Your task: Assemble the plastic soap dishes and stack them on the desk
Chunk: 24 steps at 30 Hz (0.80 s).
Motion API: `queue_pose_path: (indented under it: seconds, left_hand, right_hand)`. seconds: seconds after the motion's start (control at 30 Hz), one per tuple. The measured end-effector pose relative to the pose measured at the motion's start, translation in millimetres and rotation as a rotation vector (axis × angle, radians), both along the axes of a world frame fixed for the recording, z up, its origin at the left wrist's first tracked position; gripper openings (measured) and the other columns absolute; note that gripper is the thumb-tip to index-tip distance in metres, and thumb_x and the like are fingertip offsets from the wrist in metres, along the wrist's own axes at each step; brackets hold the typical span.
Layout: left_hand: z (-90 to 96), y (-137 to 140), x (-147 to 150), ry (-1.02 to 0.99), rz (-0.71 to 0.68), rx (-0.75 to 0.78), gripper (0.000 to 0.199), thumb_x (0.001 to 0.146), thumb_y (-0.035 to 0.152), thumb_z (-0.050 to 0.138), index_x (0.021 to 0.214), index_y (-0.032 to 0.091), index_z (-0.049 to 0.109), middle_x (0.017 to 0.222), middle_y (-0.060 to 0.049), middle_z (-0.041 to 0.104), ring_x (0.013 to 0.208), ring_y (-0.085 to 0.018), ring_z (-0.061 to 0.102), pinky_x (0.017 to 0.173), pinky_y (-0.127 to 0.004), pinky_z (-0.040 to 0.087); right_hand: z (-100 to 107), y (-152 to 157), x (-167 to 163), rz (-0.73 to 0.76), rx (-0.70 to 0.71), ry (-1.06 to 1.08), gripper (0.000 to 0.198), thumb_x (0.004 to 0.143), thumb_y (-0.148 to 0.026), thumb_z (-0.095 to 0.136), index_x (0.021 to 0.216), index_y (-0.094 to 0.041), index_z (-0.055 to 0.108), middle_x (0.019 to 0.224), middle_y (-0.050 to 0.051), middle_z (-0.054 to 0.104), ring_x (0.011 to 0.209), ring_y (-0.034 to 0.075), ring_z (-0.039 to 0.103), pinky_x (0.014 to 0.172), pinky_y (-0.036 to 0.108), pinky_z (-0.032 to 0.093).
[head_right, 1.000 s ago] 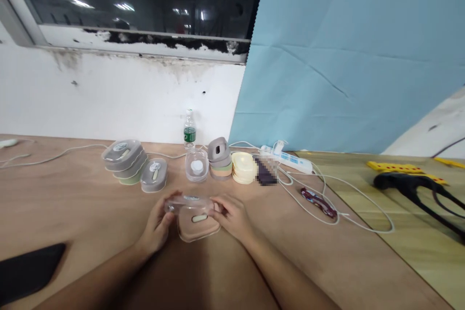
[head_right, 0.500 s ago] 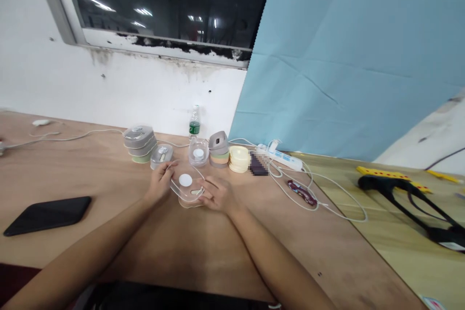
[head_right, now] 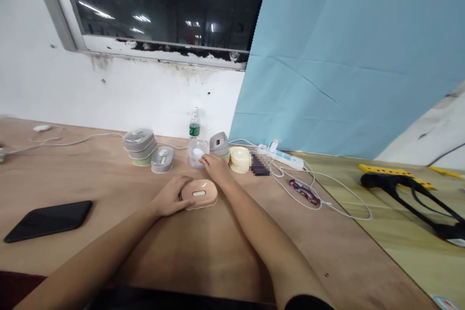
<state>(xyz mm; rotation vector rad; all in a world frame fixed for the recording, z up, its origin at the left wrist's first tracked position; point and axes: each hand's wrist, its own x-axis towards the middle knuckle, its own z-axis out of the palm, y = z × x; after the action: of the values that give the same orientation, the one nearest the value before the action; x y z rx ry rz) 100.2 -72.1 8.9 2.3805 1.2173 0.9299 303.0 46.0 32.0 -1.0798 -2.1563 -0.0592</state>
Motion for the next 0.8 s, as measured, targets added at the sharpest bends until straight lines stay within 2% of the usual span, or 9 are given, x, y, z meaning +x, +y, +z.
queue_pose_path:
  seconds: [0.13, 0.23, 0.33, 0.4, 0.53, 0.67, 0.8]
  left_hand:
    - [-7.3, 4.2, 4.4, 0.150, -0.031, -0.010, 0.090, 0.068, 0.066, 0.064, 0.139, 0.018, 0.037, 0.141, -0.017, 0.042, 0.128, -0.036, 0.040, 0.106, -0.051, 0.032]
    - [-12.0, 7.6, 3.6, 0.160, -0.041, -0.023, 0.091, 0.067, 0.064, 0.066, 0.141, 0.020, 0.035, 0.141, -0.016, 0.043, 0.127, -0.035, 0.042, 0.104, -0.050, 0.034]
    - [-12.3, 9.2, 3.2, 0.136, -0.053, -0.027, 0.087, 0.066, 0.063, 0.067, 0.138, 0.022, 0.039, 0.137, -0.014, 0.046, 0.122, -0.034, 0.046, 0.101, -0.049, 0.037]
    - [-11.7, 9.9, 3.9, 0.139, -0.053, -0.028, 0.085, 0.067, 0.063, 0.067, 0.137, 0.022, 0.041, 0.136, -0.014, 0.047, 0.121, -0.034, 0.046, 0.100, -0.049, 0.038]
    - [-11.8, 10.4, 6.2, 0.147, -0.049, -0.023, 0.082, 0.068, 0.063, 0.066, 0.135, 0.023, 0.042, 0.134, -0.014, 0.047, 0.120, -0.033, 0.047, 0.100, -0.049, 0.038]
    - [-10.9, 9.8, 7.2, 0.134, -0.049, -0.019, 0.077, 0.067, 0.061, 0.068, 0.132, 0.025, 0.046, 0.131, -0.012, 0.049, 0.117, -0.033, 0.050, 0.098, -0.047, 0.040]
    - [-9.1, 9.4, 7.2, 0.144, -0.040, -0.032, 0.075, 0.067, 0.060, 0.068, 0.130, 0.025, 0.048, 0.132, -0.012, 0.049, 0.116, -0.033, 0.050, 0.097, -0.048, 0.041]
  right_hand:
    - [-15.0, -4.7, 8.0, -0.051, -0.054, 0.144, 0.043, 0.085, -0.046, 0.058, 0.120, -0.021, 0.060, 0.082, 0.003, 0.071, 0.070, 0.018, 0.063, 0.070, 0.029, 0.048]
    - [-28.0, -17.6, 30.8, -0.059, -0.078, 0.188, 0.042, 0.087, -0.044, 0.053, 0.121, -0.021, 0.059, 0.079, 0.003, 0.069, 0.066, 0.017, 0.062, 0.067, 0.027, 0.047]
    - [-32.1, -25.0, 48.0, -0.108, -0.103, 0.207, 0.036, 0.089, -0.039, 0.051, 0.118, -0.021, 0.060, 0.081, 0.003, 0.069, 0.065, 0.016, 0.061, 0.065, 0.027, 0.047]
    - [-30.1, -24.3, 48.7, -0.093, -0.086, 0.209, 0.035, 0.089, -0.036, 0.050, 0.119, -0.020, 0.059, 0.092, 0.006, 0.069, 0.073, 0.017, 0.062, 0.070, 0.029, 0.049]
    - [-26.7, -13.7, 30.7, 0.020, -0.027, 0.164, 0.040, 0.091, -0.031, 0.048, 0.129, -0.022, 0.052, 0.117, 0.009, 0.061, 0.101, 0.021, 0.059, 0.089, 0.033, 0.047]
    - [-29.6, -5.4, 19.3, 0.055, -0.052, 0.097, 0.044, 0.091, -0.028, 0.047, 0.134, -0.024, 0.049, 0.124, 0.009, 0.054, 0.106, 0.021, 0.057, 0.091, 0.034, 0.047]
    - [-30.9, -6.3, 26.7, 0.099, -0.092, 0.038, 0.051, 0.090, -0.027, 0.048, 0.141, -0.027, 0.040, 0.126, 0.008, 0.053, 0.111, 0.022, 0.054, 0.094, 0.036, 0.046]
